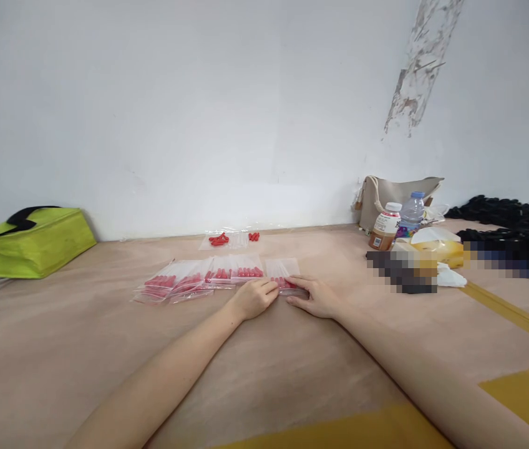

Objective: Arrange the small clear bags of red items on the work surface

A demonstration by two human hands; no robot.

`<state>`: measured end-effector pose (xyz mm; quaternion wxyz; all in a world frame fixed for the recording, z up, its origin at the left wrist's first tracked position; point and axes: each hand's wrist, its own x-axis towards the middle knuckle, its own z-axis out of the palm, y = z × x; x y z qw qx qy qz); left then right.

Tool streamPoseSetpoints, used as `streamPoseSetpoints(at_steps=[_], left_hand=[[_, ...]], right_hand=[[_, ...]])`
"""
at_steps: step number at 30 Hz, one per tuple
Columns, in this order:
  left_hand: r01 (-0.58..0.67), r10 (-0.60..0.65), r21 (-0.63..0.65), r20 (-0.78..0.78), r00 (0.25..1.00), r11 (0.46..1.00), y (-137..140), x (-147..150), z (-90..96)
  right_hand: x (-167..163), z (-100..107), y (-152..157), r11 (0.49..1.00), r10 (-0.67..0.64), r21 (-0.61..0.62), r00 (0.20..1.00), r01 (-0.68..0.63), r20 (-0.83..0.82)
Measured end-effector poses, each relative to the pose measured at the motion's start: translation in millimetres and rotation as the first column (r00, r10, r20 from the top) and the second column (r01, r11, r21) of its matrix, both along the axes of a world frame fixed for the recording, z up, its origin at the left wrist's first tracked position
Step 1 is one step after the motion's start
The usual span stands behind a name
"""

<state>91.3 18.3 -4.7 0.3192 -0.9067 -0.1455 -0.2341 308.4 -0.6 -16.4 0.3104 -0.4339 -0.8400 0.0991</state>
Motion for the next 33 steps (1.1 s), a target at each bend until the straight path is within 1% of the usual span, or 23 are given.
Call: streamPoseSetpoints(at_steps=[4,6,7,8,9,11,13,14,16,17,19,24,27,30,33], left_hand=[[-0.066,0.068,0.044,-0.037,0.997,0.997,3,-3,0.1],[-0.085,0.088,0.058,-0.04,0.995,0.995,5,-5,0.7],[-0.092,0.094,0.063,-0.038,0.995,0.994,5,-7,0.9],[-0.097,0.099,0.066,-0.032,0.995,0.993,6,-8,1.0],[-0.101,0.102,0.07,-0.021,0.995,0.992,6,-9,1.1],[-0.098,0.097,0.077,0.008,0.995,0.992,6,-11,0.7],[-0.087,0.084,0.08,0.035,0.996,0.993,5,-12,0.0],[-0.082,0.078,0.081,0.044,0.996,0.993,4,-13,-0.2],[-0.067,0.063,0.084,0.051,0.997,0.994,4,-15,-0.3],[-0.058,0.053,0.087,0.055,0.997,0.994,3,-15,-0.2],[-0.041,0.035,0.094,0.064,0.997,0.995,3,-17,0.0],[-0.041,0.03,0.106,0.099,0.995,0.994,6,-20,-0.1],[-0.06,0.05,0.106,0.096,0.994,0.993,8,-18,0.5],[-0.058,0.047,0.102,0.102,0.994,0.993,7,-16,2.2],[-0.039,0.029,0.082,0.116,0.993,0.996,5,-13,4.6]], right_hand=[[-2,2,-4,0.999,0.02,0.04,1.0,-0.02,-0.011],[0,3,-5,0.993,0.014,0.118,1.0,-0.015,0.011],[2,4,-6,0.982,0.0,0.189,0.999,-0.008,0.04],[3,5,-6,0.961,-0.02,0.276,0.996,-0.003,0.082],[5,6,-6,0.929,-0.043,0.371,0.99,-0.009,0.132],[7,9,-6,0.845,-0.092,0.532,0.967,-0.05,0.237],[8,11,-6,0.772,-0.134,0.629,0.943,-0.094,0.305],[9,11,-6,0.746,-0.152,0.658,0.935,-0.104,0.32],[9,12,-5,0.717,-0.18,0.689,0.928,-0.104,0.327],[9,12,-5,0.711,-0.191,0.697,0.927,-0.096,0.323],[9,11,-4,0.716,-0.205,0.694,0.927,-0.077,0.315],[10,12,-4,0.783,-0.178,0.619,0.931,-0.061,0.318],[11,14,-4,0.807,-0.16,0.589,0.944,-0.042,0.287],[11,14,-2,0.807,-0.18,0.59,0.945,-0.017,0.273],[11,14,0,0.792,-0.207,0.611,0.938,-0.006,0.278]])
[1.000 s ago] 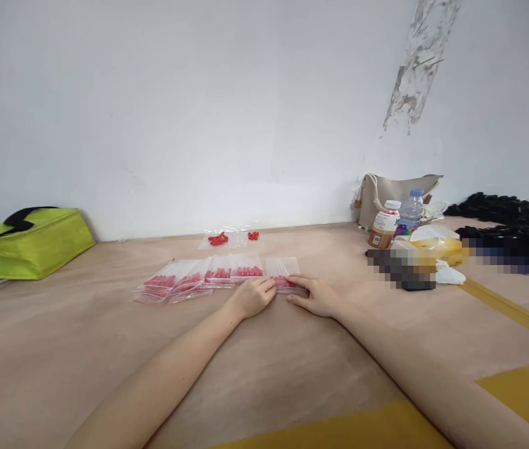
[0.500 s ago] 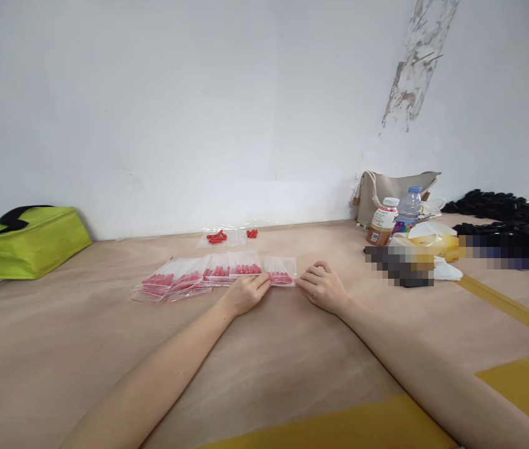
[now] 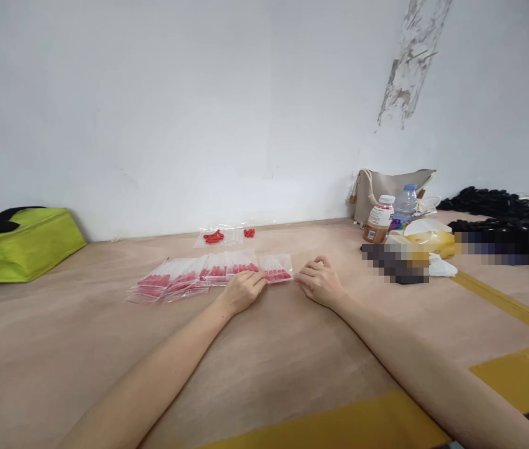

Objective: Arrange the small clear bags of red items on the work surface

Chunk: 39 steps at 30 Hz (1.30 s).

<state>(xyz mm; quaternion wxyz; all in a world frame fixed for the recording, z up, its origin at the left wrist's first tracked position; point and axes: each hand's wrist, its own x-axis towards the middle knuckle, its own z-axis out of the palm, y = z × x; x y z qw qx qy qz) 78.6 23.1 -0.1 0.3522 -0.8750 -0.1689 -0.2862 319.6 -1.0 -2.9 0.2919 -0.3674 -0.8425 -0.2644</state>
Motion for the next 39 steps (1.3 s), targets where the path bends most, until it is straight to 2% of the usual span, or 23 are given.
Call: streamPoseSetpoints(at_steps=[5,9,16,21,34,39], left_hand=[[-0.001,0.002,-0.034,0.035,0.999,0.999,-5,3,2.9],[-0.004,0.007,-0.087,0.033,0.999,0.996,-5,4,1.8],[0.011,-0.007,-0.106,0.042,0.999,0.994,0,2,-2.8],[0.002,0.006,-0.15,0.055,0.998,0.989,-1,2,-2.4],[0.015,0.004,-0.151,0.125,0.992,0.988,-9,2,1.7],[0.002,0.016,-0.142,0.123,0.992,0.99,-8,2,0.5]], right_hand=[[-8,-1,0,0.998,0.042,0.043,0.999,-0.042,-0.001],[-27,-1,2,0.99,0.109,0.078,0.99,-0.116,0.084],[-53,-3,14,0.978,0.116,0.16,0.988,-0.131,0.099],[-54,-3,13,0.978,0.102,0.172,0.99,-0.117,0.093],[-48,-2,8,0.972,0.068,0.218,0.993,-0.087,0.097],[-48,-2,8,0.968,0.002,0.248,0.994,-0.029,0.108]])
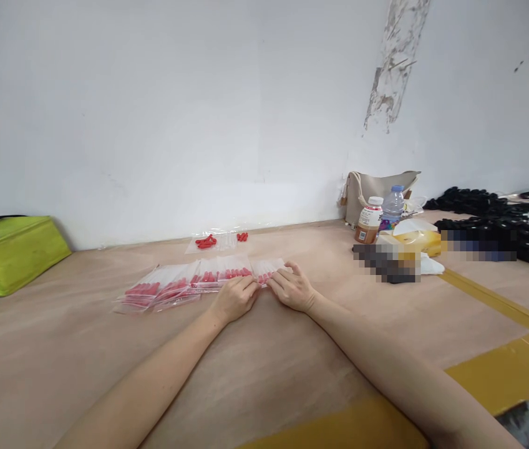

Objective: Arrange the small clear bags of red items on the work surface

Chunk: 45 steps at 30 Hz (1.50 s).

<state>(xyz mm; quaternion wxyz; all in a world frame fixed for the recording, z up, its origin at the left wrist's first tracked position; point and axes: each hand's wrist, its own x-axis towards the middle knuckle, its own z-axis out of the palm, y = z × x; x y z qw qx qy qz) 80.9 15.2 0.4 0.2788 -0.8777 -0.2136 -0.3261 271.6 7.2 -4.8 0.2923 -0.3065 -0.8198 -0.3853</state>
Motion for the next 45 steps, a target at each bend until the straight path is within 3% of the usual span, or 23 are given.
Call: streamPoseSetpoints(at_steps=[12,17,22,32,40,45], left_hand=[[-0.005,0.006,-0.053,0.021,1.0,0.999,1,-2,1.0],[0.063,-0.063,-0.006,0.045,0.997,0.998,3,0,1.2],[0.082,-0.083,0.036,0.041,0.996,0.996,2,1,0.5],[0.052,-0.053,0.019,0.059,0.997,0.998,1,1,0.7],[0.05,-0.049,-0.006,0.109,0.993,0.999,0,-4,2.2],[0.081,-0.081,0.002,0.097,0.992,0.997,0,-1,4.4]], right_hand=[[11,-2,4,1.0,-0.006,-0.018,1.0,0.006,-0.004],[7,-2,2,1.0,0.005,-0.018,1.0,-0.006,-0.002],[1,-2,0,0.998,0.054,0.032,0.999,-0.054,0.004],[-2,0,-2,0.993,0.004,0.116,0.999,-0.01,0.052],[22,1,1,0.993,0.0,-0.119,0.992,-0.015,-0.129],[25,0,2,0.981,0.029,-0.187,0.987,-0.059,-0.158]])
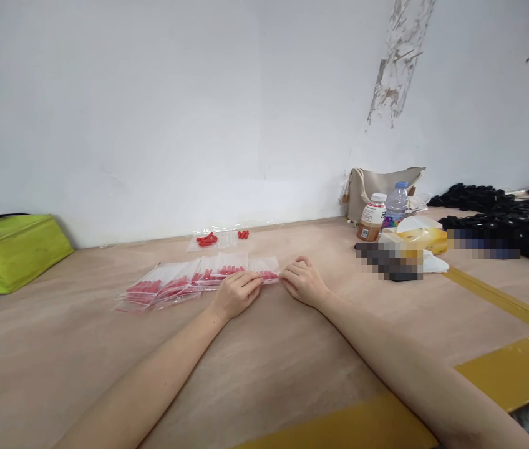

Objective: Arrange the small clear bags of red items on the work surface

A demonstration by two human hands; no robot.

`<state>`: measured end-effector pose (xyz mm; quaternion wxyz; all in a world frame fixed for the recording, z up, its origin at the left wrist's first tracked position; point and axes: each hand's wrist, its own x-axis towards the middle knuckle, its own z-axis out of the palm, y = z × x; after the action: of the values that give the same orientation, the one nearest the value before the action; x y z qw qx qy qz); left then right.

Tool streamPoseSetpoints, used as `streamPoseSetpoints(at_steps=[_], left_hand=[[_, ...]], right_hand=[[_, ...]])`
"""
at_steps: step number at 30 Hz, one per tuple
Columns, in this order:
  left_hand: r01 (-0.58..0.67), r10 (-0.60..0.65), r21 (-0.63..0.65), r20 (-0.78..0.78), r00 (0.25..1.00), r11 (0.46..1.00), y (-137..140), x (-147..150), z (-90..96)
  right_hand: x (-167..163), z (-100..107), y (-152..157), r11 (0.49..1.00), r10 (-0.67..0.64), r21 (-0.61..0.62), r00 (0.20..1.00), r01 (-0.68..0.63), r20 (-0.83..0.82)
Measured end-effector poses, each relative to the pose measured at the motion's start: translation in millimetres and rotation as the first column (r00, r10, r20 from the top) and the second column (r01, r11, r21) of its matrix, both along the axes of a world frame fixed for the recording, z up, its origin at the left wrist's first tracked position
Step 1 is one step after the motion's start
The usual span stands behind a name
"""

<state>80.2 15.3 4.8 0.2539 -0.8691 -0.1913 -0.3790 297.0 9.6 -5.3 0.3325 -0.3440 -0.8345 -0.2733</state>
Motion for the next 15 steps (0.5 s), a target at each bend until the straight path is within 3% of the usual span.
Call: streamPoseSetpoints(at_steps=[15], left_hand=[[0.047,-0.043,0.049,-0.071,0.997,0.998,2,1,-0.6]], right_hand=[[-17,0,-5,0.992,0.057,0.111,0.998,-0.061,0.039]])
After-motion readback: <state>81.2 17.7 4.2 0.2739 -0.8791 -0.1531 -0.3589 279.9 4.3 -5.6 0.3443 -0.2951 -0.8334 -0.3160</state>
